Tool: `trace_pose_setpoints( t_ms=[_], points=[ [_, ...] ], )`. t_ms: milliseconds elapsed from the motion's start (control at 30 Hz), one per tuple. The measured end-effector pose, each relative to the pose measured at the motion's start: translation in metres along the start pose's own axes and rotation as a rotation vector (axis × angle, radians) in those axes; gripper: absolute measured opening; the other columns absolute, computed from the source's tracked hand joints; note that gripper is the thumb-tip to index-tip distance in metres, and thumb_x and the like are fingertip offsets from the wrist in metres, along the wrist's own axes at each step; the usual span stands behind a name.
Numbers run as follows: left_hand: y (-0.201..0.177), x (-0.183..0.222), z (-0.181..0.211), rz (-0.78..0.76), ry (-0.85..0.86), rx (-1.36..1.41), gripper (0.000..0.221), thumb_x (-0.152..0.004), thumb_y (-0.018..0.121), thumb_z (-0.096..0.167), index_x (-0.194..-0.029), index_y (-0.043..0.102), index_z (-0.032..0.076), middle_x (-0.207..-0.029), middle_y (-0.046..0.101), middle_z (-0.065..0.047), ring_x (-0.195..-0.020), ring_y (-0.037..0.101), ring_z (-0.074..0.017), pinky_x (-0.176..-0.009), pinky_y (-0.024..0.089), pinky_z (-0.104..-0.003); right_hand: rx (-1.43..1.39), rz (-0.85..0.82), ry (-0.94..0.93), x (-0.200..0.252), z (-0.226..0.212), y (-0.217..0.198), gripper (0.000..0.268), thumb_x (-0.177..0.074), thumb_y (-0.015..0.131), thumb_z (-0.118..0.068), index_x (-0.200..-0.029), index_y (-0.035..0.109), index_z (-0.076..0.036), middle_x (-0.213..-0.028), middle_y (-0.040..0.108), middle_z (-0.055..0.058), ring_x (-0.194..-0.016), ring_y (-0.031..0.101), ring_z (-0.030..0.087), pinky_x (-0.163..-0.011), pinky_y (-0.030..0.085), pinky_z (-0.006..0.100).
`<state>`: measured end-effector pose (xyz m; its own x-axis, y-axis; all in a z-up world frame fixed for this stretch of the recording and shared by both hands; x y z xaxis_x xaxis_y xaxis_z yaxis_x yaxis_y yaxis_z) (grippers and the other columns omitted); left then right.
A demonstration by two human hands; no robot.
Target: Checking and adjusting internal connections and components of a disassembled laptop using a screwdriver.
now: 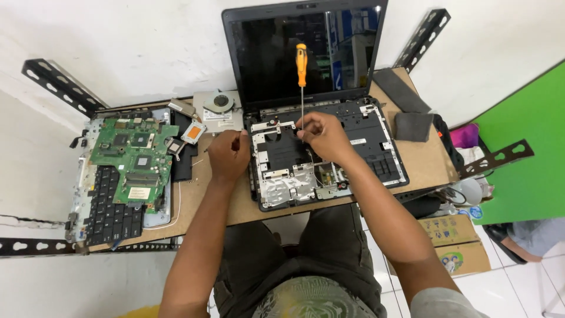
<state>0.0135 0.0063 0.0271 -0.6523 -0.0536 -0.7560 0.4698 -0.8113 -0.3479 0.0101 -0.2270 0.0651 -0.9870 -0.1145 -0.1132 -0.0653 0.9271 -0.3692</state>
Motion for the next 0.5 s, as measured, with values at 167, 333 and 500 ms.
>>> trace_pose_setpoints(
  t_ms=[167,333,500],
  points=[
    [-0.003,-0.003,0.003,0.012,-0.013,0.016,0.031,-0.089,0.059,0.003,-0.06,0.052,0.013,-0.047,0.046,-0.002,-0.042,0.05,-0.0193,-0.043,0.041,-0.024,-0.034,-0.018,-0.011,-0.004,0.012,0.004,0.016,-0.083,0.067,-0.001,-0.099,0.067,-0.002,-0.072,0.067,0.012,-0.067,0.061,0.018,-0.061,0.049,0.031],
    [-0.003,0.0,-0.001,0.029,-0.022,0.047,0.032,-0.088,0.06,0.004,-0.058,0.051,0.014,-0.044,0.045,-0.001,-0.039,0.048,-0.0169,-0.042,0.04,-0.022,-0.063,-0.038,-0.012,-0.006,0.012,0.011,0.017,-0.083,0.068,-0.001,-0.099,0.066,0.0,-0.072,0.067,0.013,-0.068,0.061,0.018,-0.063,0.049,0.031],
    [-0.004,-0.004,0.002,0.025,-0.013,0.073,0.033,-0.087,0.059,0.004,-0.057,0.05,0.013,-0.044,0.045,-0.003,-0.039,0.048,-0.0192,-0.04,0.039,-0.024,-0.073,-0.028,0.009,-0.004,0.001,0.008,0.017,-0.082,0.067,0.0,-0.099,0.066,0.0,-0.069,0.067,0.012,-0.067,0.06,0.016,-0.063,0.048,0.029]
  ],
)
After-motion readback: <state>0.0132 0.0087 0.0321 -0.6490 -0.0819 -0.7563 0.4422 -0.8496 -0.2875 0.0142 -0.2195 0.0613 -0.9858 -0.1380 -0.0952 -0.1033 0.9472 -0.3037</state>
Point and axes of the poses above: each hand's wrist, its own x-axis away from the middle knuckle, its own y-axis out of the palm, z = x × y, the point moved 3 cm from there along -x, towards the middle knuckle
